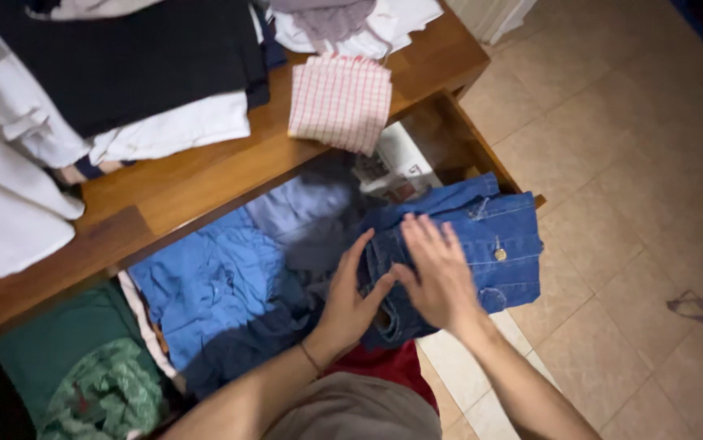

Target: The person folds various clothing items including a black garment, a green patterned cloth, a denim jacket, a checkered cloth, a purple garment, and a white shirt. They place each folded item into an open wooden drawer, stacking them neatly.

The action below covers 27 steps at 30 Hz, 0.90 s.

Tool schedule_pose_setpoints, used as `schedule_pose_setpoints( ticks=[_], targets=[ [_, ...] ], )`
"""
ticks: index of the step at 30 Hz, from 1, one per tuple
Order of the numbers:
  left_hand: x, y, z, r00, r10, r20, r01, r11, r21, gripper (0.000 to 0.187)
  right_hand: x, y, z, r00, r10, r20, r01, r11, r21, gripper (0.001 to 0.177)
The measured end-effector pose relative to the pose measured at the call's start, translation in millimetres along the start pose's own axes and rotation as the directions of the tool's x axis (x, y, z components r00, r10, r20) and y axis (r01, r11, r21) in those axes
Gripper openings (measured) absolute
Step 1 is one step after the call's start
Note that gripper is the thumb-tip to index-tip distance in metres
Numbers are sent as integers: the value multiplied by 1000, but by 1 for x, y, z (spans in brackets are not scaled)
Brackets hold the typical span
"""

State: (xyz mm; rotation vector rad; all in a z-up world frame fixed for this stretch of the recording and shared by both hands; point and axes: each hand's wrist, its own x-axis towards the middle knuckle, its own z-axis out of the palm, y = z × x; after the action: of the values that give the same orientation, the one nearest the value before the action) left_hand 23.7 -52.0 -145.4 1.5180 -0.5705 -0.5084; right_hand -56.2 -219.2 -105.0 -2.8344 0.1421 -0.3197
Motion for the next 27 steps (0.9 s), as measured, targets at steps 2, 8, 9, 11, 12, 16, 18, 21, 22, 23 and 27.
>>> schedule_pose_setpoints(
  ticks=[2, 8, 9, 11, 12, 16, 18, 21, 22, 23, 27],
  targets=[
    [0, 0, 1, 1000, -28, -13, 28, 998, -50, 69, -10, 14, -2, 1000, 7, 15, -5, 987, -159, 67],
    [3, 10, -1, 1000, -3, 26, 3, 1000, 7, 68, -51, 94, -19, 995, 58, -85, -65, 994, -87, 61],
    [3, 12, -2, 996, -66, 55, 66, 998, 0, 69, -57, 103, -16, 993, 38, -113, -47, 996, -81, 61],
    [3, 16, -2, 975, -189, 120, 191, 982, -5, 72, -69, 118, -9, 985, 3, -170, -15, 998, -68, 61],
    [2, 16, -1, 990, -108, 94, 110, 994, -17, 70, -73, 125, -7, 982, 29, -187, -39, 998, -50, 60],
    [1, 12, -1, 998, 46, 43, -43, 997, -63, 66, -81, 150, -7, 956, 172, -236, -144, 981, 128, 65],
    [0, 10, -1, 998, 47, 34, -44, 997, -61, 66, -76, 157, -13, 909, 366, -201, -343, 929, 140, 68],
    [1, 11, 1, 1000, 21, 23, -20, 1000, -16, 68, -58, 142, -25, 792, 563, -236, -585, 810, -28, 68],
    [0, 12, 1, 999, -22, 34, 23, 1000, -9, 69, -56, 125, -28, 821, 482, -305, -525, 848, -74, 69],
    [-1, 12, 1, 997, -72, 42, 72, 997, 1, 70, -52, 104, -25, 843, 397, -362, -464, 877, -120, 70],
    [0, 6, 1, 999, 44, 28, -45, 998, 39, 69, -23, 16, 23, 998, -60, -14, 61, 990, 128, 89]
  ],
)
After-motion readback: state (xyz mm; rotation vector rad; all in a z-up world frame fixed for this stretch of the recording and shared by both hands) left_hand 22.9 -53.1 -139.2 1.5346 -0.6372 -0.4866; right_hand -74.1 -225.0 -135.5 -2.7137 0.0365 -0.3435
